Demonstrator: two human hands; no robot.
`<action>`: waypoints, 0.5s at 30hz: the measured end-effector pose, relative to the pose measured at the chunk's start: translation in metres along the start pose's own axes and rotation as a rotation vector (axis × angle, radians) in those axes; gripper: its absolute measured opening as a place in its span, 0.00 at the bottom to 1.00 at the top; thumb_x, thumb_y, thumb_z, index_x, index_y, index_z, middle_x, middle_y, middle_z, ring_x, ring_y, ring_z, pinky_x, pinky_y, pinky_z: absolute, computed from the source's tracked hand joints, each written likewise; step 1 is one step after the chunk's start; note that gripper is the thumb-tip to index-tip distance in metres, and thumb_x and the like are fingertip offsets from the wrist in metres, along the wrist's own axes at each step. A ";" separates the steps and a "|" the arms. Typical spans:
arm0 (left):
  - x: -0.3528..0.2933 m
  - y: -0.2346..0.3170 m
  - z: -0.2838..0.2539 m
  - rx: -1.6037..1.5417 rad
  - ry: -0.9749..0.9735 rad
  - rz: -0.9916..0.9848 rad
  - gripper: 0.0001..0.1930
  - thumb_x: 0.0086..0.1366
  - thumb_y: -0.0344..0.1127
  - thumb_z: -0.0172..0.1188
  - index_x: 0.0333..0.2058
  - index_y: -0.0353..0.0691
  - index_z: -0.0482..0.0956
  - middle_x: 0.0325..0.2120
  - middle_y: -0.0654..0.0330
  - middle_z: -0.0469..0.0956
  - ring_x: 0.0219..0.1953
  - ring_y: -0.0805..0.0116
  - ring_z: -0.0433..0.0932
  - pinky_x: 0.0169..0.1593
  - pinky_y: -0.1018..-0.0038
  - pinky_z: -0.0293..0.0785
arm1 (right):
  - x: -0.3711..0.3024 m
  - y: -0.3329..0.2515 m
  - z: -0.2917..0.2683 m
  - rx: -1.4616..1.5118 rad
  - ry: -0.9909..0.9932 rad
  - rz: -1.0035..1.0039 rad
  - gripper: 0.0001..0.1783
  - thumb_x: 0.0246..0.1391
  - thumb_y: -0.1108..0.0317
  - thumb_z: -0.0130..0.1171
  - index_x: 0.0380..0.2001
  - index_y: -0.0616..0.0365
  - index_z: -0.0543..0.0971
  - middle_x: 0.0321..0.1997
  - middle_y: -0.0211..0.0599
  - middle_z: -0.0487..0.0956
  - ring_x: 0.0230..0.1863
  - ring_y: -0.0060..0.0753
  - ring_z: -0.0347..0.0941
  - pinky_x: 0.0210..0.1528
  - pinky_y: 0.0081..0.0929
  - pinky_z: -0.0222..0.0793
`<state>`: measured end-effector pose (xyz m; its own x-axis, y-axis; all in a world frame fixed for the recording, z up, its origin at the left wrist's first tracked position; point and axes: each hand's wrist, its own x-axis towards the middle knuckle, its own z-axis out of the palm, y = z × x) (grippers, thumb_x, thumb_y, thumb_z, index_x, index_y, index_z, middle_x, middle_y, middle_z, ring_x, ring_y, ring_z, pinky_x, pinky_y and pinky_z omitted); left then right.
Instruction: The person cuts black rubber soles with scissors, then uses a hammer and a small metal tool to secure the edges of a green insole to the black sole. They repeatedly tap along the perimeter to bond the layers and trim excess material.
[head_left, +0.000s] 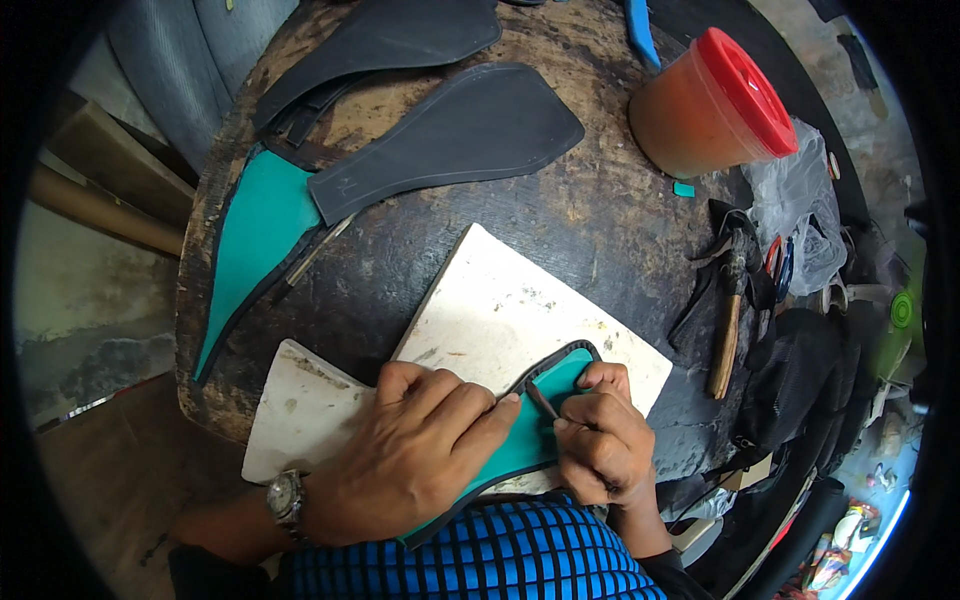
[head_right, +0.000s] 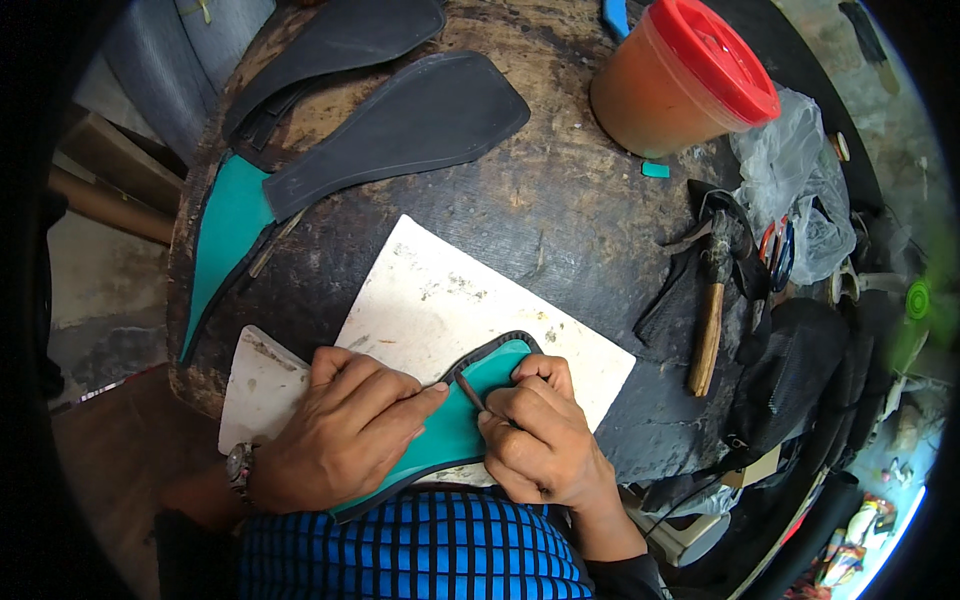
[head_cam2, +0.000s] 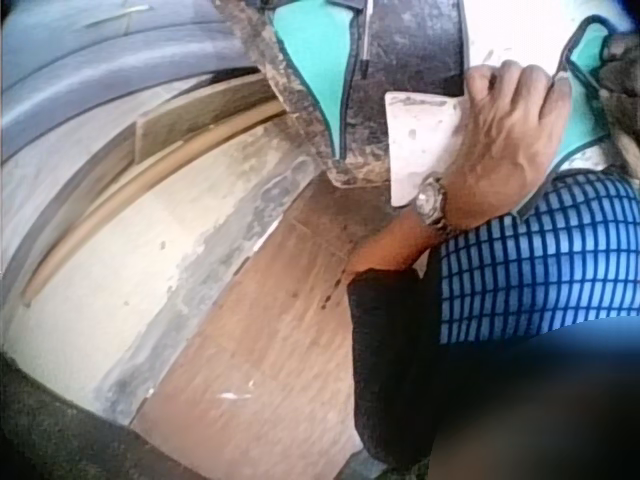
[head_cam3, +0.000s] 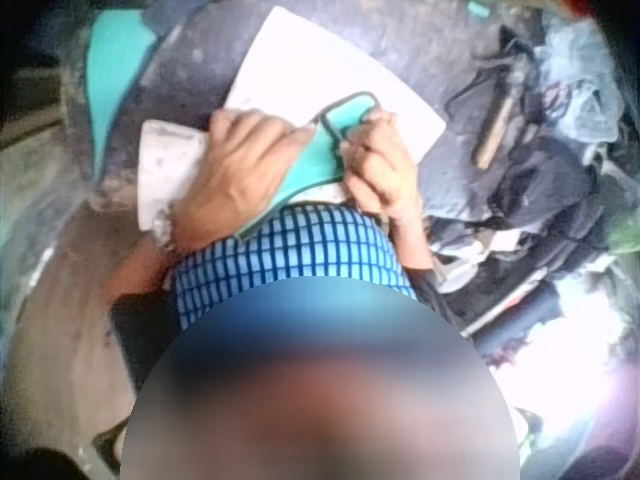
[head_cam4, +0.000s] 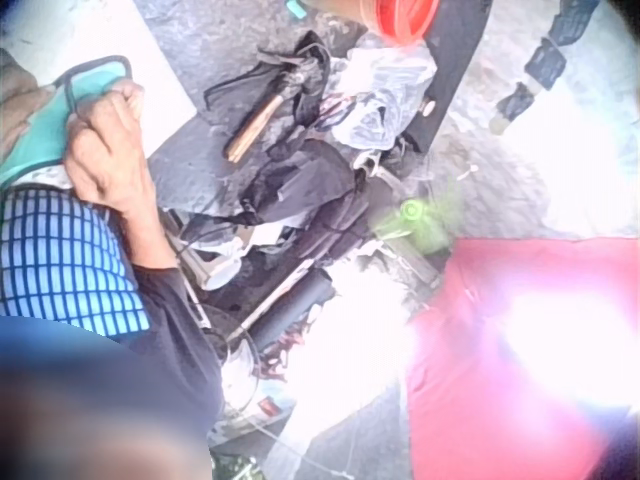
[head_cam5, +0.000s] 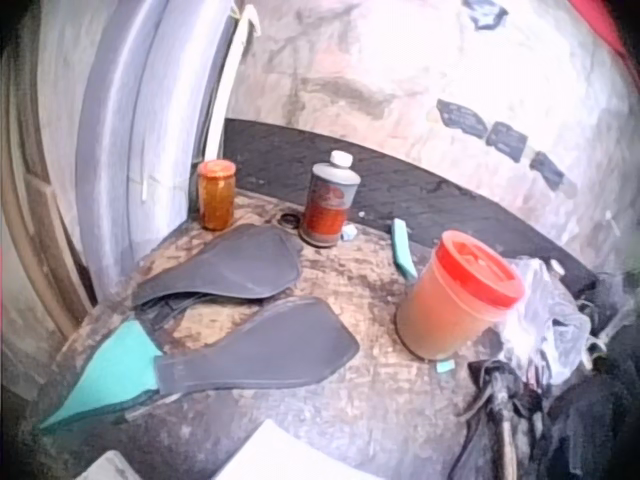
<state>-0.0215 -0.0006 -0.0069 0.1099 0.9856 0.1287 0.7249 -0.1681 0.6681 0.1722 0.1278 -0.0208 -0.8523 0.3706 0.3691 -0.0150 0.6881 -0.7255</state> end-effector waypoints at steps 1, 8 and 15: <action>0.000 0.000 0.000 0.006 0.002 0.005 0.18 0.60 0.28 0.62 0.48 0.29 0.79 0.35 0.59 0.76 0.37 0.68 0.72 0.48 0.64 0.59 | 0.000 0.000 0.000 0.012 0.002 -0.003 0.08 0.41 0.75 0.60 0.29 0.60 0.76 0.28 0.40 0.74 0.25 0.35 0.67 0.45 0.44 0.64; 0.010 -0.002 -0.009 0.042 -0.045 0.008 0.22 0.58 0.29 0.63 0.52 0.28 0.76 0.35 0.57 0.76 0.37 0.66 0.71 0.48 0.65 0.60 | 0.003 -0.004 -0.002 -0.092 -0.040 -0.022 0.08 0.38 0.75 0.64 0.25 0.63 0.77 0.30 0.39 0.74 0.29 0.36 0.69 0.47 0.42 0.66; 0.014 -0.002 -0.023 -0.004 -0.179 -0.020 0.28 0.56 0.30 0.65 0.56 0.28 0.72 0.38 0.56 0.72 0.40 0.63 0.70 0.49 0.64 0.61 | 0.002 -0.001 0.000 -0.137 0.047 -0.028 0.14 0.32 0.77 0.64 0.29 0.68 0.77 0.30 0.44 0.74 0.29 0.42 0.71 0.44 0.42 0.71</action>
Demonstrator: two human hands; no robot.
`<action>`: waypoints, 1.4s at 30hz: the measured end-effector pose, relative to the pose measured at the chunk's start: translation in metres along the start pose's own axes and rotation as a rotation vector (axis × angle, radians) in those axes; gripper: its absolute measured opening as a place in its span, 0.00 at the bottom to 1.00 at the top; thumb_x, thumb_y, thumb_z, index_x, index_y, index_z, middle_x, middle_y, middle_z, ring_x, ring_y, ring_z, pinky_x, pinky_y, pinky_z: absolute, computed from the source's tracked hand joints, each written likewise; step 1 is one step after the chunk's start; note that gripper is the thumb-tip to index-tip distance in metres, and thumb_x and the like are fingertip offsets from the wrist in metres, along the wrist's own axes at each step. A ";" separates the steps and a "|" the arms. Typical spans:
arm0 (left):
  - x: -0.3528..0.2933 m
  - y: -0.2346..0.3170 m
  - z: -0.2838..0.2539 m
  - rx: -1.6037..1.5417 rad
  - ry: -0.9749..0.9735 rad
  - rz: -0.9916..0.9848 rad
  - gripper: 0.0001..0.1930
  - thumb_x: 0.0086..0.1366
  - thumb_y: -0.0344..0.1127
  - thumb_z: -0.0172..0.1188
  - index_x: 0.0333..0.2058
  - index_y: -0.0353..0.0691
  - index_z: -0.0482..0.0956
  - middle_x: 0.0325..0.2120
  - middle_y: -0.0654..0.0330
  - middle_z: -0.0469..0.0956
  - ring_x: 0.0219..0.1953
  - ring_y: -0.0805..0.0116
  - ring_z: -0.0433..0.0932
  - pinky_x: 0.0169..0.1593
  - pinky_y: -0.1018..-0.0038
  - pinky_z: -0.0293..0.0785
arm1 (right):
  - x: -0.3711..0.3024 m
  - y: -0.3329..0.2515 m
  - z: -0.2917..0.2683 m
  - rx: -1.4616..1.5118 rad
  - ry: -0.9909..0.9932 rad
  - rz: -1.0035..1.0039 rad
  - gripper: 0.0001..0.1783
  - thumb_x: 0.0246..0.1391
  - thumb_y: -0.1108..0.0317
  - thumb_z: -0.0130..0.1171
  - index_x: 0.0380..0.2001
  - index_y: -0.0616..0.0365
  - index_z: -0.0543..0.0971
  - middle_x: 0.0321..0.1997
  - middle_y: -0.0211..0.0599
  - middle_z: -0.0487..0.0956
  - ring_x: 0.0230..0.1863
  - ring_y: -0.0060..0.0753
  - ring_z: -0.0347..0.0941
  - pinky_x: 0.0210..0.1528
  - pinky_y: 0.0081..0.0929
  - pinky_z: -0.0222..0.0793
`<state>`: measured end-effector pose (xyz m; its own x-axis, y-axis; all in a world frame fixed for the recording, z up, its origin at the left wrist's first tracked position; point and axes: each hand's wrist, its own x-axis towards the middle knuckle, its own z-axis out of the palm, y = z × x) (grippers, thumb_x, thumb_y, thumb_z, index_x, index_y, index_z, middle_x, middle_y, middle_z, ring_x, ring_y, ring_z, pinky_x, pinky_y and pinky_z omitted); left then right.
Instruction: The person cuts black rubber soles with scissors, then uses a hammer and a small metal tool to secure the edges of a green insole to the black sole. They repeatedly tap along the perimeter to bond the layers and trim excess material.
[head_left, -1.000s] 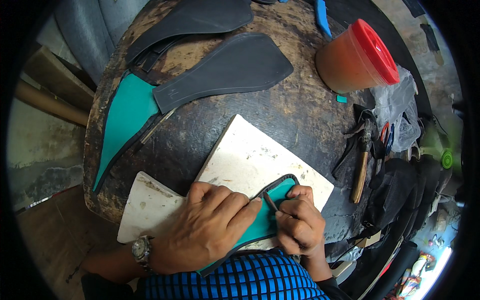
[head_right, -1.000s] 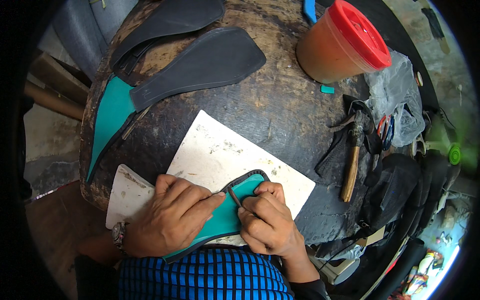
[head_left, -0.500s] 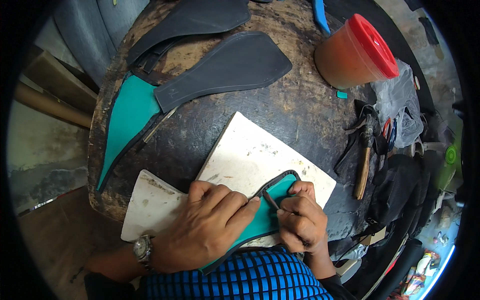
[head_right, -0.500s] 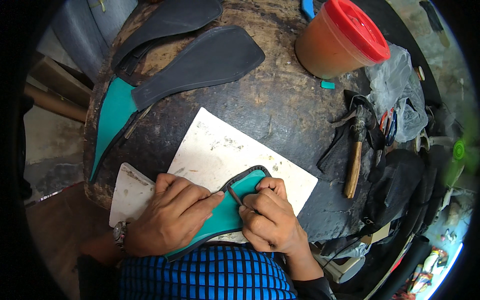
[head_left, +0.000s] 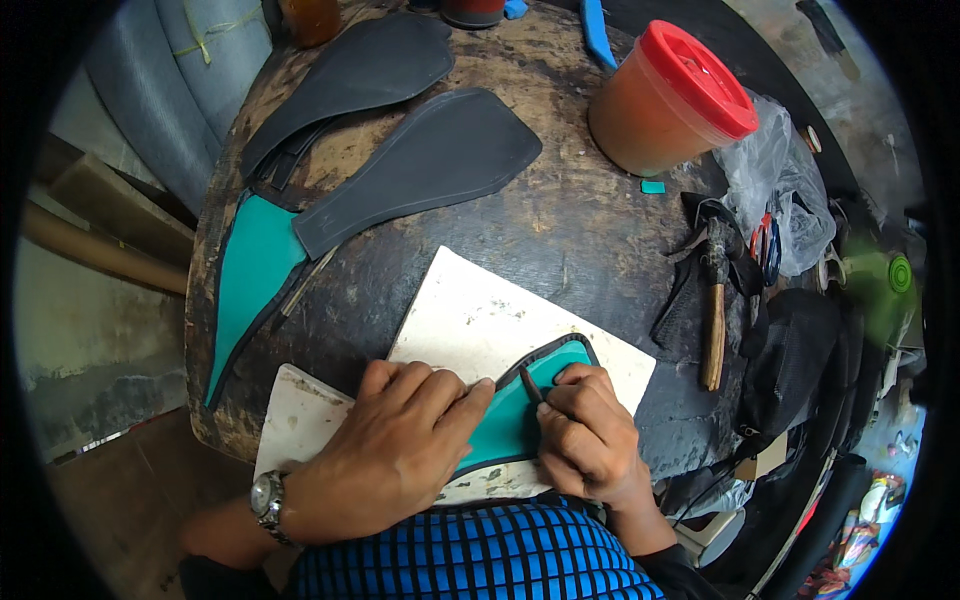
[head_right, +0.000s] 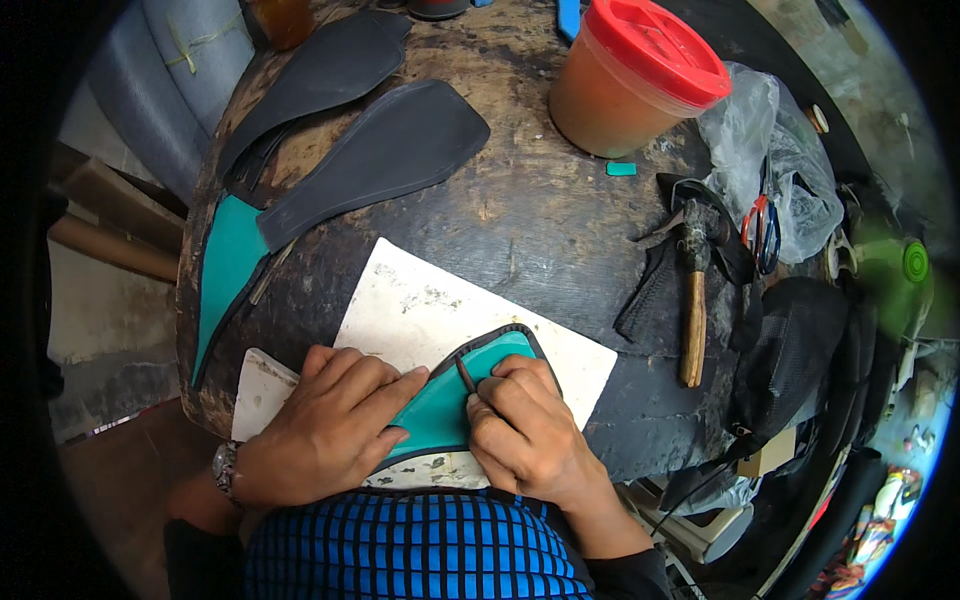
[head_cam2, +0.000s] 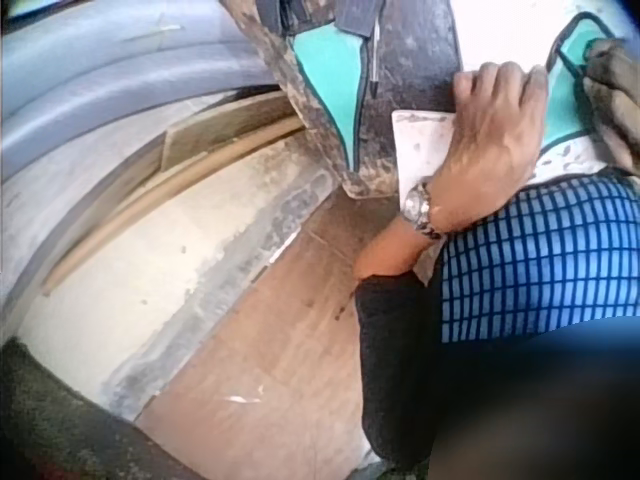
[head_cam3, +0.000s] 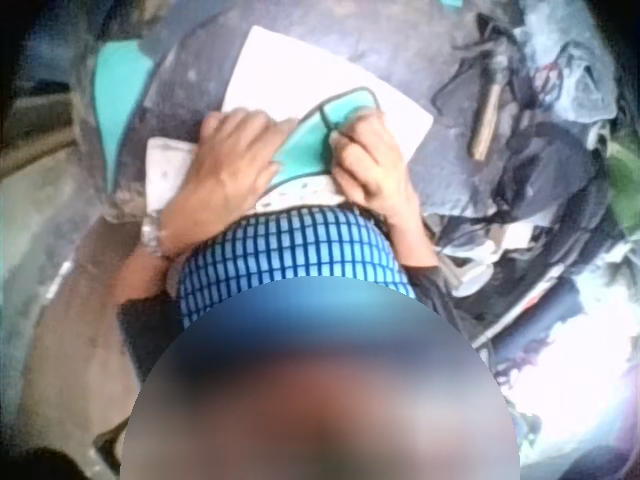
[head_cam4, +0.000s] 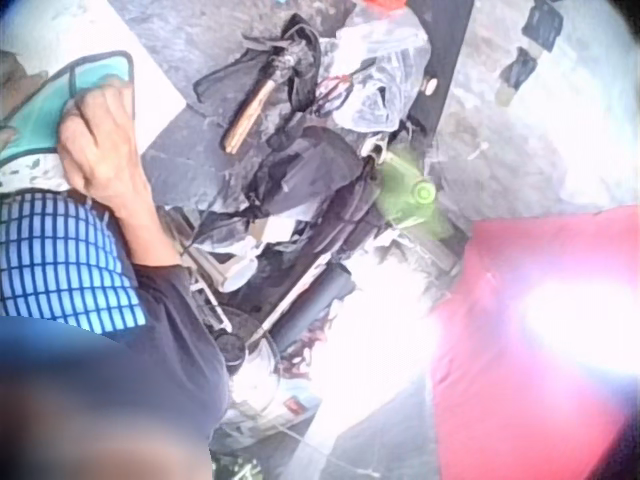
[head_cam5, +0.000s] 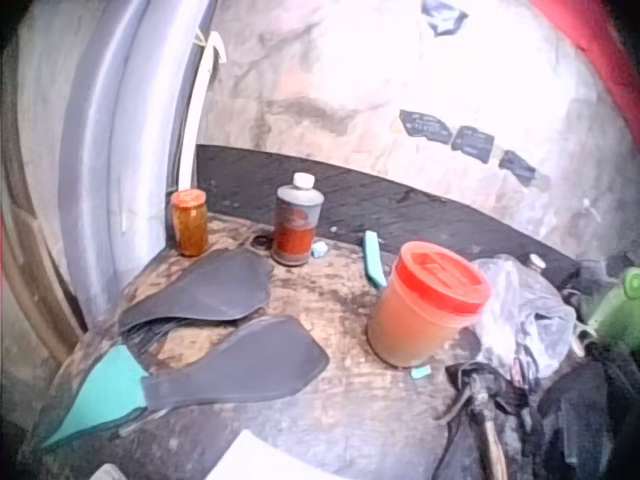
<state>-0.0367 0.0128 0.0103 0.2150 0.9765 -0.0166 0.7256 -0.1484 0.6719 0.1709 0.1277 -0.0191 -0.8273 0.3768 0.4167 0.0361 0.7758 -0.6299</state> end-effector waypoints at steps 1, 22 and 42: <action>0.000 0.001 0.003 -0.003 0.019 -0.006 0.28 0.56 0.29 0.65 0.56 0.28 0.72 0.38 0.56 0.72 0.40 0.63 0.70 0.50 0.64 0.61 | -0.001 0.001 0.001 0.026 0.016 -0.006 0.15 0.31 0.78 0.63 0.30 0.68 0.77 0.29 0.45 0.74 0.28 0.43 0.71 0.43 0.43 0.71; -0.004 0.006 0.022 0.197 0.124 0.086 0.24 0.57 0.20 0.57 0.55 0.24 0.73 0.35 0.54 0.73 0.35 0.66 0.73 0.41 0.71 0.69 | -0.004 0.003 0.000 0.097 -0.019 0.021 0.13 0.35 0.78 0.60 0.31 0.64 0.77 0.29 0.41 0.74 0.28 0.38 0.70 0.50 0.46 0.66; -0.012 -0.001 0.028 0.177 0.224 0.059 0.27 0.57 0.17 0.53 0.58 0.32 0.73 0.36 0.54 0.72 0.34 0.63 0.71 0.40 0.67 0.69 | -0.026 0.066 -0.103 -0.756 0.284 0.685 0.13 0.61 0.76 0.51 0.49 0.64 0.74 0.47 0.52 0.72 0.47 0.54 0.72 0.50 0.40 0.69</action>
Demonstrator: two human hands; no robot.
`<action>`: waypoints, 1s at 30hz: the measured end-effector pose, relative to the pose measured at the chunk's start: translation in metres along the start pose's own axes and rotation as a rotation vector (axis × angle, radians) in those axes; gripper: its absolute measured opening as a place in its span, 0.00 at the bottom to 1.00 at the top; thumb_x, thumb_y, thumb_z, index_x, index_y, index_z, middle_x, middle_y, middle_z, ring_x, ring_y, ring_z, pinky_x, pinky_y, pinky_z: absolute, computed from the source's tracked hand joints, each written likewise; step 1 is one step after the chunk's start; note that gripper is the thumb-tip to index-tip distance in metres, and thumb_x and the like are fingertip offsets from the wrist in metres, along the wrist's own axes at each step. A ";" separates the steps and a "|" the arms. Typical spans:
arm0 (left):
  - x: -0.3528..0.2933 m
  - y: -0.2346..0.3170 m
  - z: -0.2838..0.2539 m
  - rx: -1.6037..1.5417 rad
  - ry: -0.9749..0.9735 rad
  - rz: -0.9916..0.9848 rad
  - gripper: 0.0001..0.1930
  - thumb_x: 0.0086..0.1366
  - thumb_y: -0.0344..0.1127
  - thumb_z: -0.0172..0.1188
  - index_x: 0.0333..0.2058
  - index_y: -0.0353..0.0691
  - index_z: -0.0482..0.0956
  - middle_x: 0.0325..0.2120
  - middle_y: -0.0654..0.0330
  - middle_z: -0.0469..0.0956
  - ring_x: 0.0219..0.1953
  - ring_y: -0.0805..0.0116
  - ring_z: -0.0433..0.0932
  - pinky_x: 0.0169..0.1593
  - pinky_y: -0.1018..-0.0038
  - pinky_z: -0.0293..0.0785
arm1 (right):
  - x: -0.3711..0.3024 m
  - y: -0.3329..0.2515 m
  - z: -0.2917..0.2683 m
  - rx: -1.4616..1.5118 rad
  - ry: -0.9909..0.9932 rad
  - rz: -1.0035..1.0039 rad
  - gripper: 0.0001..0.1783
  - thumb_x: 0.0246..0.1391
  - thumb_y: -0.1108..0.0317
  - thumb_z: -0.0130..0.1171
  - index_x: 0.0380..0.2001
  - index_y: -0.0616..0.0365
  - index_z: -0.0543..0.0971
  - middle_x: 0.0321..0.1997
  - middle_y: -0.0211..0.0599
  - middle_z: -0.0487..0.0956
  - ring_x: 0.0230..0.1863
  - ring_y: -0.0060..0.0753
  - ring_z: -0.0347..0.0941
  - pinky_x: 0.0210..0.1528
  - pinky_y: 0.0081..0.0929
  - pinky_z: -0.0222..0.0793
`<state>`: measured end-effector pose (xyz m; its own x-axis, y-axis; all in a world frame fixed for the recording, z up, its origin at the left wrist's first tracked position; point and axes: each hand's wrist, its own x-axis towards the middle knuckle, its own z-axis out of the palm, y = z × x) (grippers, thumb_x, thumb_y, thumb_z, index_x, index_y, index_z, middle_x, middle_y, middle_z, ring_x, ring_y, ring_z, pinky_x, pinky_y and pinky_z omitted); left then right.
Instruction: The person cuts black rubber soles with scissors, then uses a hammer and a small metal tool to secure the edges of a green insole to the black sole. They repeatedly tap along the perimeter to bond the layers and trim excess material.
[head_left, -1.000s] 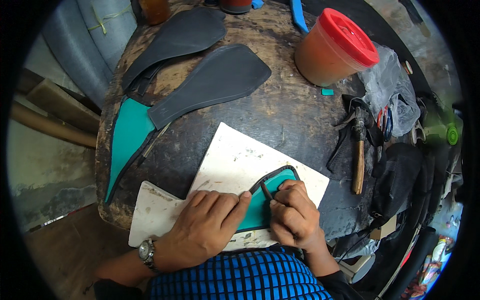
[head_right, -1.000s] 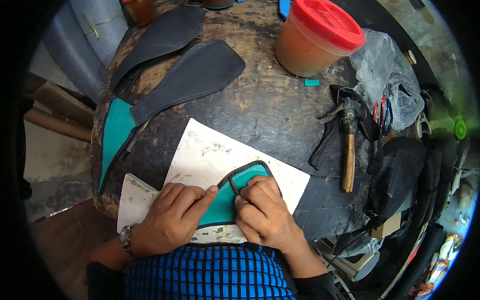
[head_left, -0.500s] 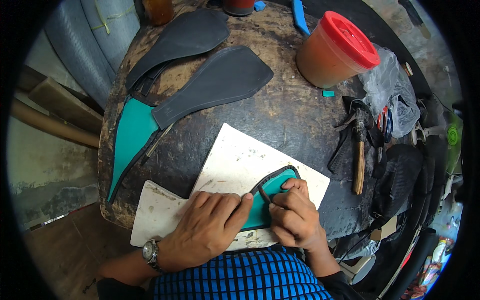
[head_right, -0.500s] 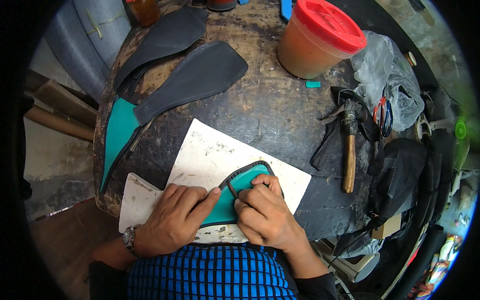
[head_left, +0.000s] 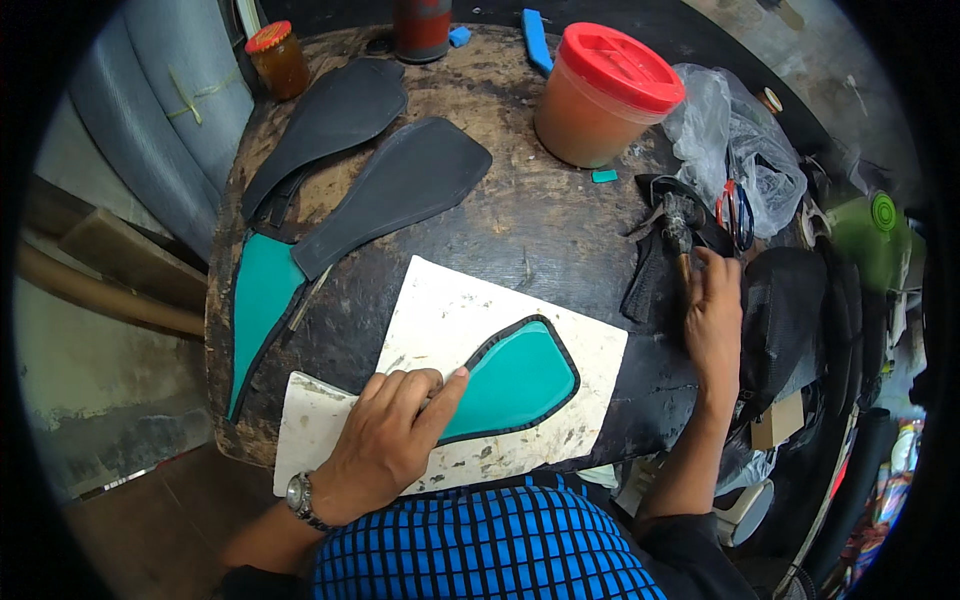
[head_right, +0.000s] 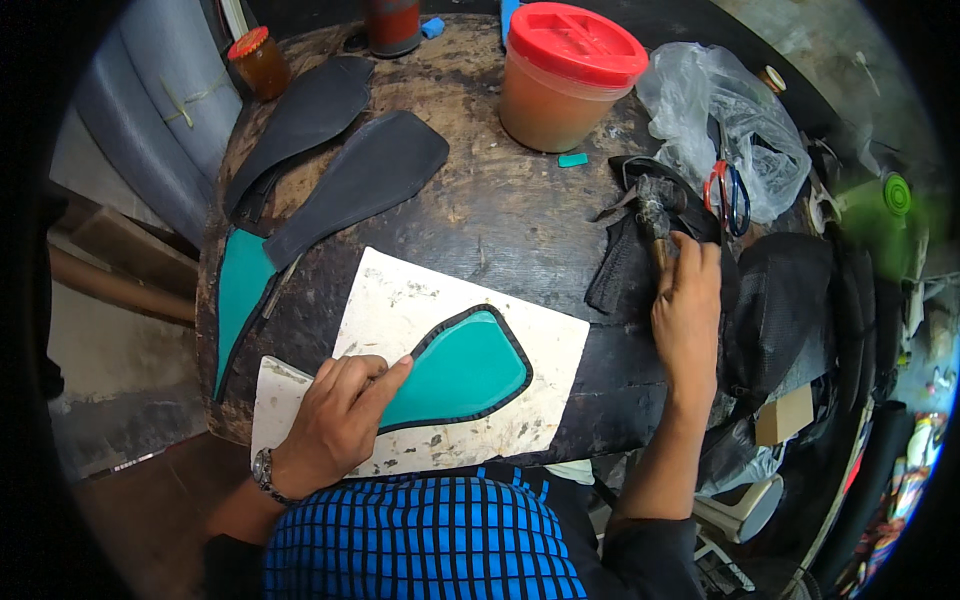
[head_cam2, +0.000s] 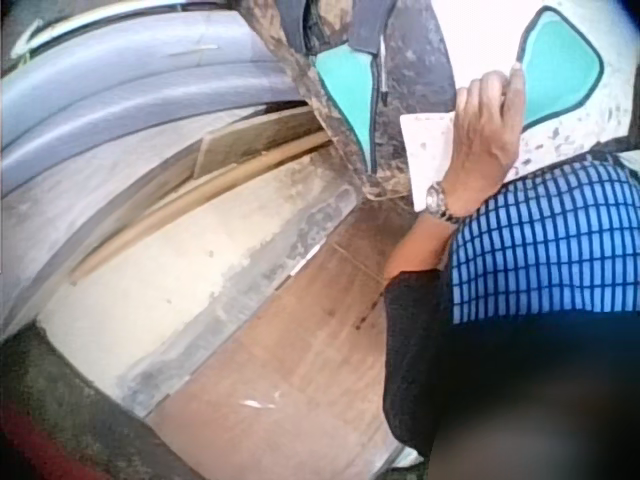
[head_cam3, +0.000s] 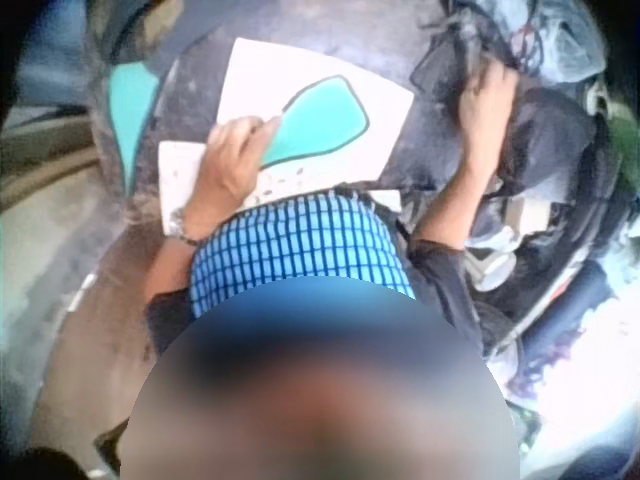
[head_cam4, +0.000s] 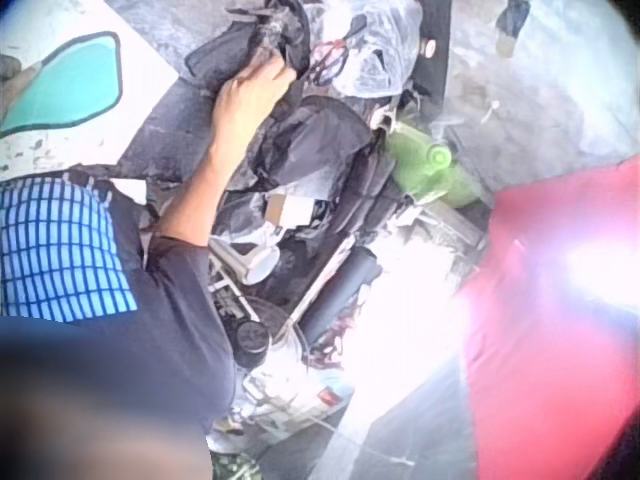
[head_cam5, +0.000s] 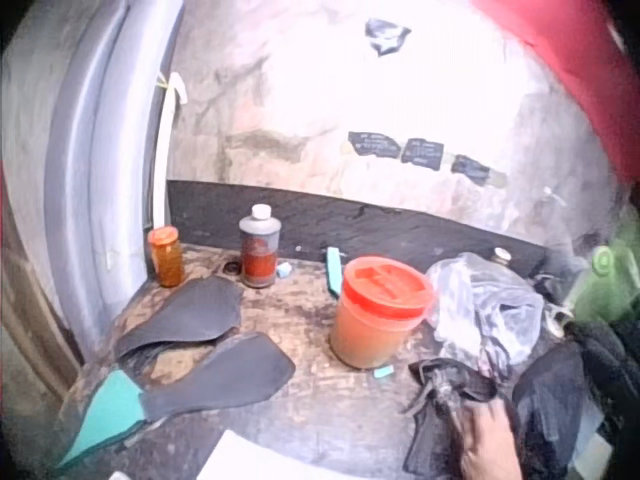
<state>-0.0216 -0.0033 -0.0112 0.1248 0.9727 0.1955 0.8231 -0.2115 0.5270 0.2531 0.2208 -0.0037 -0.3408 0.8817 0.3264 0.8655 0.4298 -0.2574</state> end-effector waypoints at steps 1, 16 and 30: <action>-0.001 0.000 0.000 0.005 0.002 0.000 0.27 0.57 0.17 0.53 0.58 0.34 0.74 0.37 0.54 0.72 0.34 0.63 0.71 0.40 0.67 0.69 | 0.001 0.010 0.008 -0.093 -0.094 0.056 0.15 0.62 0.72 0.52 0.51 0.63 0.73 0.48 0.54 0.72 0.48 0.56 0.72 0.50 0.42 0.69; -0.008 0.018 0.004 0.160 -0.102 0.014 0.33 0.56 0.43 0.70 0.58 0.34 0.74 0.44 0.42 0.70 0.42 0.51 0.72 0.44 0.61 0.72 | -0.007 0.004 -0.009 0.668 -0.038 0.267 0.24 0.64 0.59 0.57 0.59 0.59 0.71 0.26 0.33 0.74 0.25 0.24 0.69 0.28 0.25 0.63; -0.012 0.020 0.013 0.217 -0.020 0.071 0.30 0.59 0.38 0.67 0.57 0.31 0.72 0.54 0.39 0.70 0.38 0.54 0.73 0.41 0.65 0.73 | -0.074 -0.040 -0.035 0.682 -0.244 0.098 0.33 0.61 0.68 0.60 0.67 0.56 0.62 0.26 0.37 0.74 0.26 0.22 0.68 0.31 0.22 0.65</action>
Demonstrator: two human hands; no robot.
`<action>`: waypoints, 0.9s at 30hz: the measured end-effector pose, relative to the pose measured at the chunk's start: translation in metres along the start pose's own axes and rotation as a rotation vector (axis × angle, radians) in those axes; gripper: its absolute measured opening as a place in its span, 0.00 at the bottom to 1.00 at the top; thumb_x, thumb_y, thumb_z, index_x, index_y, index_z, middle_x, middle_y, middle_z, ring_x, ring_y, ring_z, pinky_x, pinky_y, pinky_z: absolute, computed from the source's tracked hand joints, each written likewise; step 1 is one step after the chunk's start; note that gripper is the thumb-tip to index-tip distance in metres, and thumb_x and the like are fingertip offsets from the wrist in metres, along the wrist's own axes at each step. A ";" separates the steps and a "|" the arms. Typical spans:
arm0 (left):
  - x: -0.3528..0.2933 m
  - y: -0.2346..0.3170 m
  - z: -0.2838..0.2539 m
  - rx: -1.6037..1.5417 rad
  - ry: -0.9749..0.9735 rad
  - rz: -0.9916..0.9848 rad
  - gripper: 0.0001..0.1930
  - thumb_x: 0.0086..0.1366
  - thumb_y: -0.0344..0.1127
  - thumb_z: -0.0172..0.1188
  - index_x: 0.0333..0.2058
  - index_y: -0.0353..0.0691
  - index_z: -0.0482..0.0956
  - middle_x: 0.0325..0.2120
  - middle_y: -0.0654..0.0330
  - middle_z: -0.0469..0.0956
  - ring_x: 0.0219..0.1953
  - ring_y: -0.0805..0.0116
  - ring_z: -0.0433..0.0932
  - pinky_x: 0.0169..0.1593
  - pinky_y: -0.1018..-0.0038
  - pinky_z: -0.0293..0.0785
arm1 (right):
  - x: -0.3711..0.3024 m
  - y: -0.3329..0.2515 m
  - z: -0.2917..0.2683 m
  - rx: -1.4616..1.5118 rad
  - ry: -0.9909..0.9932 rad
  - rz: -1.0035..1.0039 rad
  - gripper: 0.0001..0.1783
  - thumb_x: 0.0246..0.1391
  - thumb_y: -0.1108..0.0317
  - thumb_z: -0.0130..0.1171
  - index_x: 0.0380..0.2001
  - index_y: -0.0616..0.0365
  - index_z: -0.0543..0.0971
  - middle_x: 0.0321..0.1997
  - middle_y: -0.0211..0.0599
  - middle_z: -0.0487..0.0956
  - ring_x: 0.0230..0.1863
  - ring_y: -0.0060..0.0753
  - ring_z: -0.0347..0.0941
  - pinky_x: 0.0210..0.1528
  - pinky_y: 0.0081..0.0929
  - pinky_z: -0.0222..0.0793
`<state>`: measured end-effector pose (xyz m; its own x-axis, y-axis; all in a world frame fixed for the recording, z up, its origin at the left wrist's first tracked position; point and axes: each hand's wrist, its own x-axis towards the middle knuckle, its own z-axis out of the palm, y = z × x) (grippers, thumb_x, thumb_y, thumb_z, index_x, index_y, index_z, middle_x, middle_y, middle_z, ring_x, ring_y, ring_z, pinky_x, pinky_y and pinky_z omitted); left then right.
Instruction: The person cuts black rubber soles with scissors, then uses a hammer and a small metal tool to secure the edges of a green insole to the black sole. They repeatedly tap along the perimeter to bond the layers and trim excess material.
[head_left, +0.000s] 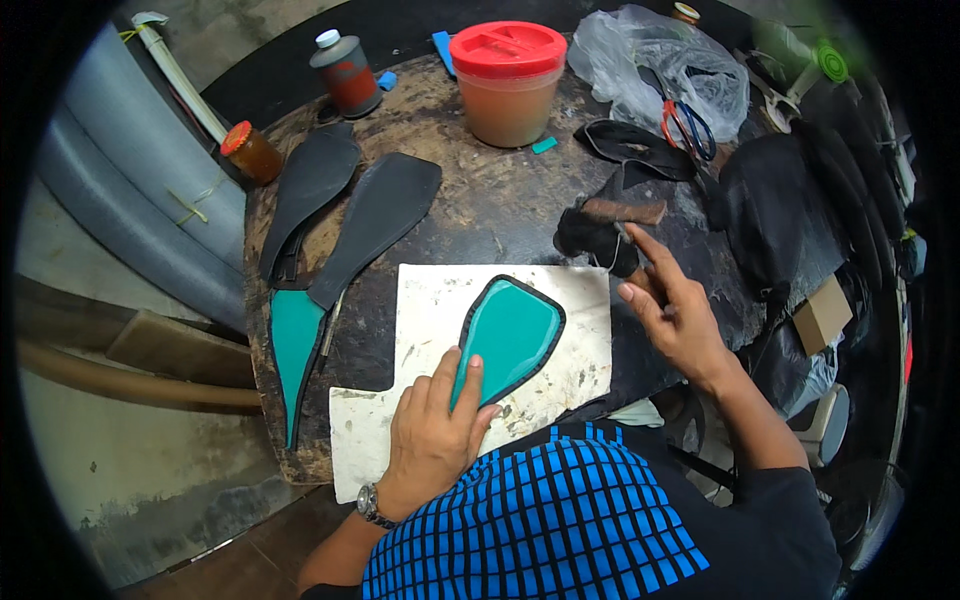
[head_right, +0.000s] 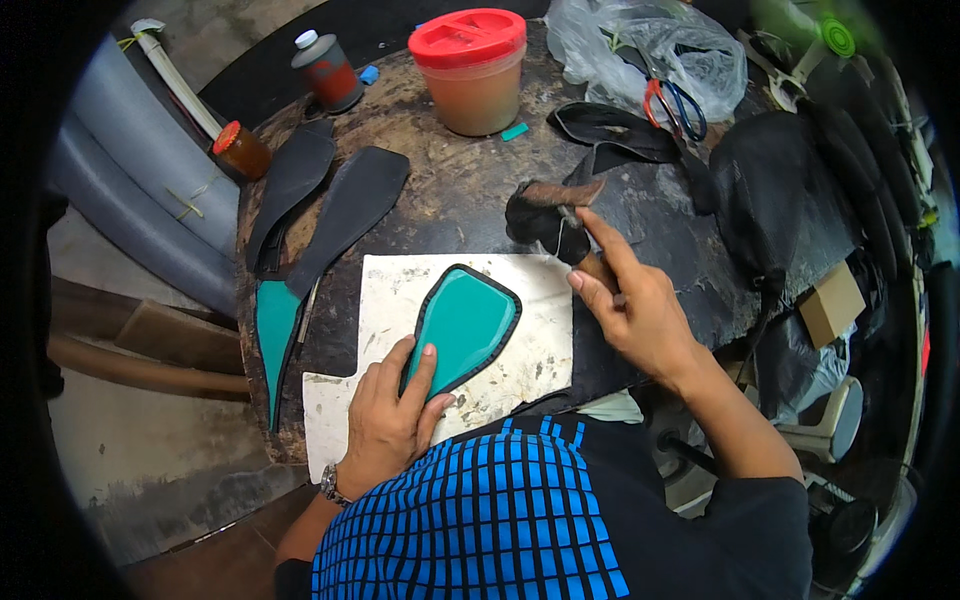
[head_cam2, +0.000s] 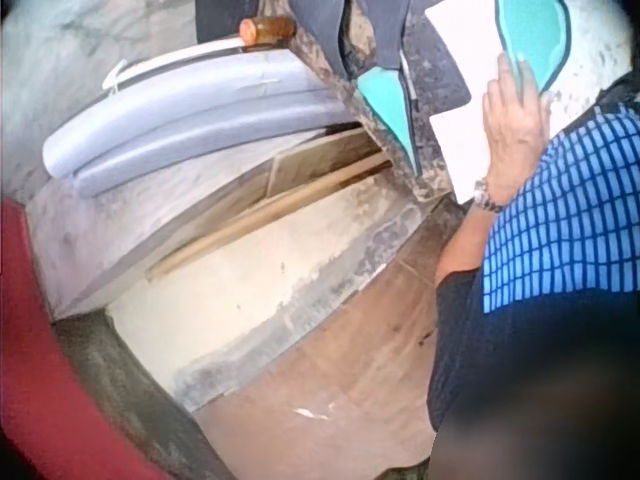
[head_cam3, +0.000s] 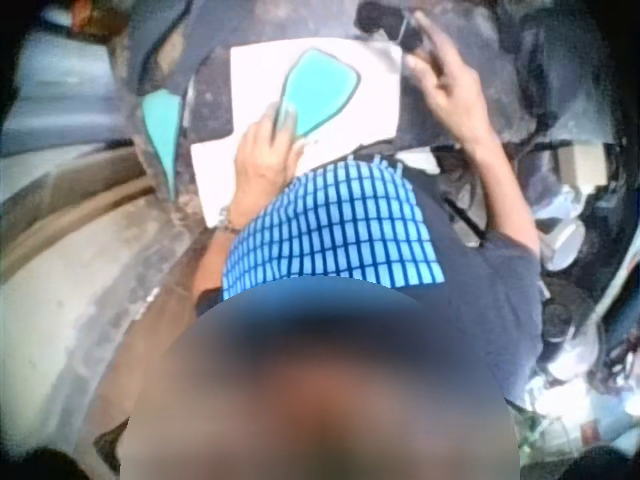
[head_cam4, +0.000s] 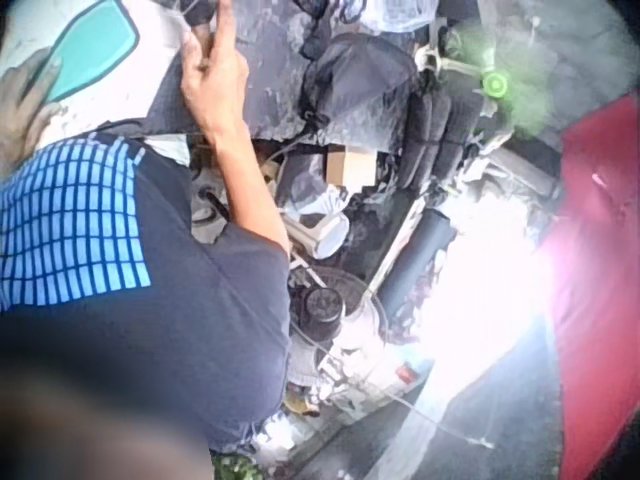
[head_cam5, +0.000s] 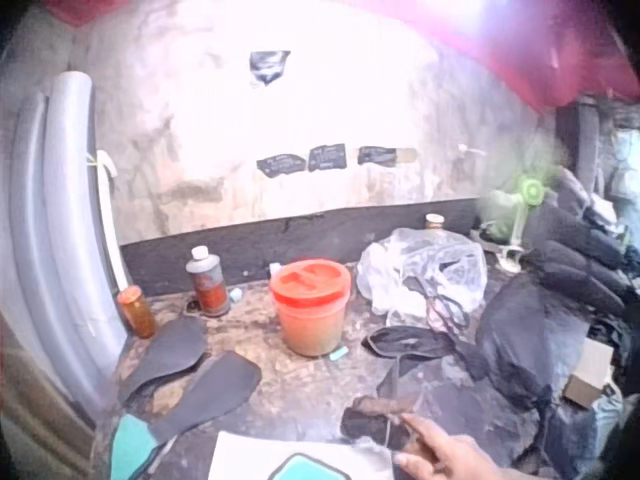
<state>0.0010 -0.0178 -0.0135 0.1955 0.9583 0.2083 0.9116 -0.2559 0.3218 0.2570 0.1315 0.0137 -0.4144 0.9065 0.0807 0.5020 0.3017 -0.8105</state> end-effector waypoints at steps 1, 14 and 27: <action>0.000 0.000 0.001 -0.009 0.002 -0.006 0.30 0.59 0.38 0.67 0.57 0.31 0.72 0.54 0.39 0.70 0.37 0.55 0.73 0.40 0.65 0.73 | 0.000 -0.001 0.002 -0.025 -0.020 -0.033 0.33 0.61 0.70 0.59 0.67 0.58 0.62 0.25 0.34 0.71 0.26 0.20 0.65 0.31 0.20 0.63; -0.003 0.005 0.005 0.080 0.027 0.008 0.29 0.57 0.39 0.67 0.55 0.28 0.74 0.53 0.38 0.72 0.33 0.59 0.72 0.36 0.68 0.72 | 0.023 -0.022 0.031 -0.354 -0.171 -0.341 0.34 0.55 0.67 0.64 0.65 0.53 0.67 0.37 0.49 0.82 0.32 0.48 0.81 0.32 0.38 0.77; -0.003 0.003 0.002 -0.001 0.068 -0.052 0.30 0.53 0.39 0.70 0.55 0.34 0.76 0.55 0.44 0.73 0.36 0.59 0.71 0.40 0.69 0.73 | 0.026 -0.035 0.038 -0.248 -0.256 -0.513 0.37 0.55 0.66 0.63 0.68 0.50 0.64 0.32 0.42 0.81 0.26 0.45 0.79 0.27 0.38 0.75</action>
<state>0.0040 -0.0211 -0.0150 0.1231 0.9594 0.2536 0.9193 -0.2065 0.3351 0.2001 0.1335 0.0222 -0.8027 0.5379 0.2577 0.3393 0.7671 -0.5444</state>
